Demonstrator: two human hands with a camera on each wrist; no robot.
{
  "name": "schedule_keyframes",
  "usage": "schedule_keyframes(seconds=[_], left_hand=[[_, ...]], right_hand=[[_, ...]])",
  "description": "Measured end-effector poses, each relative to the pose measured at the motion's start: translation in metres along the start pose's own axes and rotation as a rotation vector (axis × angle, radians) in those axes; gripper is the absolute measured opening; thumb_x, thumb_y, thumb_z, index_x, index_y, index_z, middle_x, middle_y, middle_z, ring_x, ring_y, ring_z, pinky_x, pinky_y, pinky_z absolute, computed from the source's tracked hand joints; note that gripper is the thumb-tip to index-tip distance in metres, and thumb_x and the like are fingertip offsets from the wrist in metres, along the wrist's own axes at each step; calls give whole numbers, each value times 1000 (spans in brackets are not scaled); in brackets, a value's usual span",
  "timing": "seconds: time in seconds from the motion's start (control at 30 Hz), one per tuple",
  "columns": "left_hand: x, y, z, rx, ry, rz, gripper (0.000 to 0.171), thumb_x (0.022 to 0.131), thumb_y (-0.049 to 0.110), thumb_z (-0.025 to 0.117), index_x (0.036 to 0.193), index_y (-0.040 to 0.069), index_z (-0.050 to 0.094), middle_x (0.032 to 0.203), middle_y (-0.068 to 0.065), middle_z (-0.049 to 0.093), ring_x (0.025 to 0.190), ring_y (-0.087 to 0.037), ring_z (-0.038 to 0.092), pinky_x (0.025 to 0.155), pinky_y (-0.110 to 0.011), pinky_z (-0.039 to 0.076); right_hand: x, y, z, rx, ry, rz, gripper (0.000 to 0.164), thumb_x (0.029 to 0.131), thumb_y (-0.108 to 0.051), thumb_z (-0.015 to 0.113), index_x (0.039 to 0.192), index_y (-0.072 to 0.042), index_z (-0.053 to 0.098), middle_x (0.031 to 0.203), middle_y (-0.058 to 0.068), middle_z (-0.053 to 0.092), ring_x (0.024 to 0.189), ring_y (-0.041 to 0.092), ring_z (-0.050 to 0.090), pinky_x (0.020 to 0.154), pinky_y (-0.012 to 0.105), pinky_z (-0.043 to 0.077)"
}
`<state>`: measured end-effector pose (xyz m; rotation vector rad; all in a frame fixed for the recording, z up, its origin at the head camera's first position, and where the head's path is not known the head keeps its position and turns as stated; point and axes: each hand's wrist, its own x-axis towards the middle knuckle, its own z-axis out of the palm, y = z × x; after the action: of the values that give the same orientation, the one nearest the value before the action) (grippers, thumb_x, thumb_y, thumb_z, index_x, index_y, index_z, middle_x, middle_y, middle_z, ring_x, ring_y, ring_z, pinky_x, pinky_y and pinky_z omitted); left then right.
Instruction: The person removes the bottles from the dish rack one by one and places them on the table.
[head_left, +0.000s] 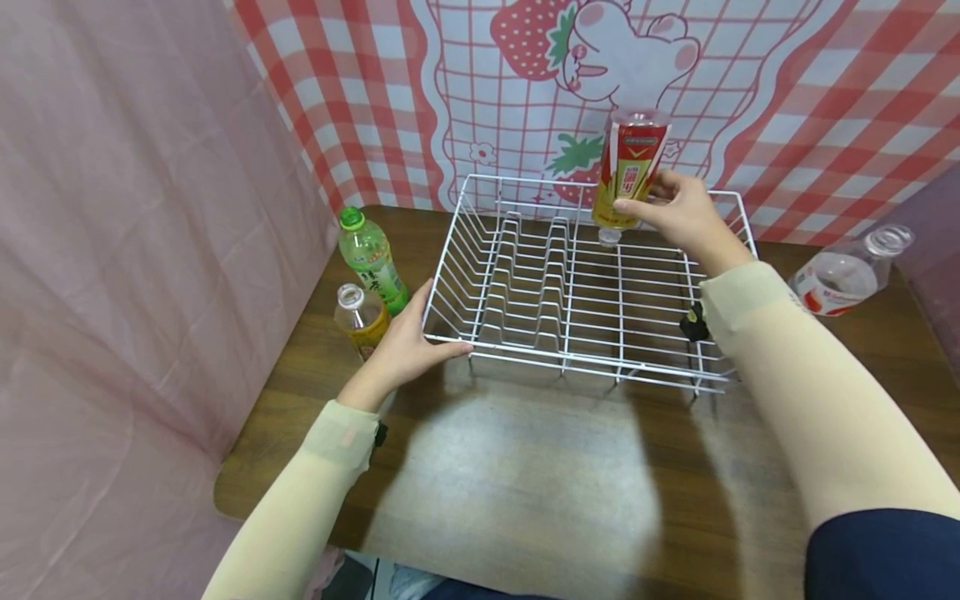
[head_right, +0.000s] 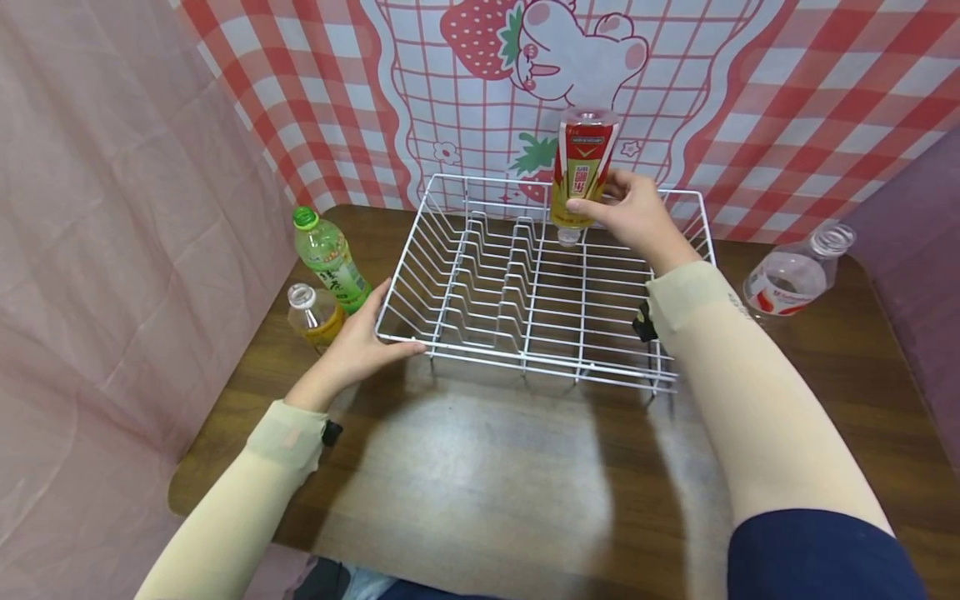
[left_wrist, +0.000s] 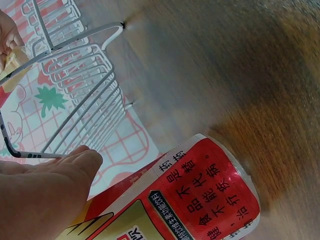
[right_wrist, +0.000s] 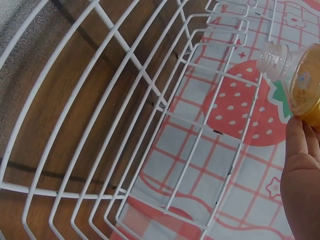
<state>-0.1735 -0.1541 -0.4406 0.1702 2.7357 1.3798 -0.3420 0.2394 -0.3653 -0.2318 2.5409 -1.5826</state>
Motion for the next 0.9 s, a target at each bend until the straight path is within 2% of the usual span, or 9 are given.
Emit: schedule_keyframes(seconds=[0.67,0.9], left_hand=[[0,3,-1,-4,-3,-13,121,73,42,93,163,13,18,159,-14,36,139,-32,40,114,-50,32],[0,2,-2,-10,-12,-9,124,72,49,92,164,13,17,159,-15,37,139,-32,41,114,-50,33]], right_hand=[[-23,-22,-7,-34,-9,-39,78,89,-39,80,152,-8,46,147,15,53,133,30,52,106,45,45],[-31,-26,-11,-31,-5,-68,74,89,-33,81,150,-6,48,144,18,55,129,31,55,98,36,52]])
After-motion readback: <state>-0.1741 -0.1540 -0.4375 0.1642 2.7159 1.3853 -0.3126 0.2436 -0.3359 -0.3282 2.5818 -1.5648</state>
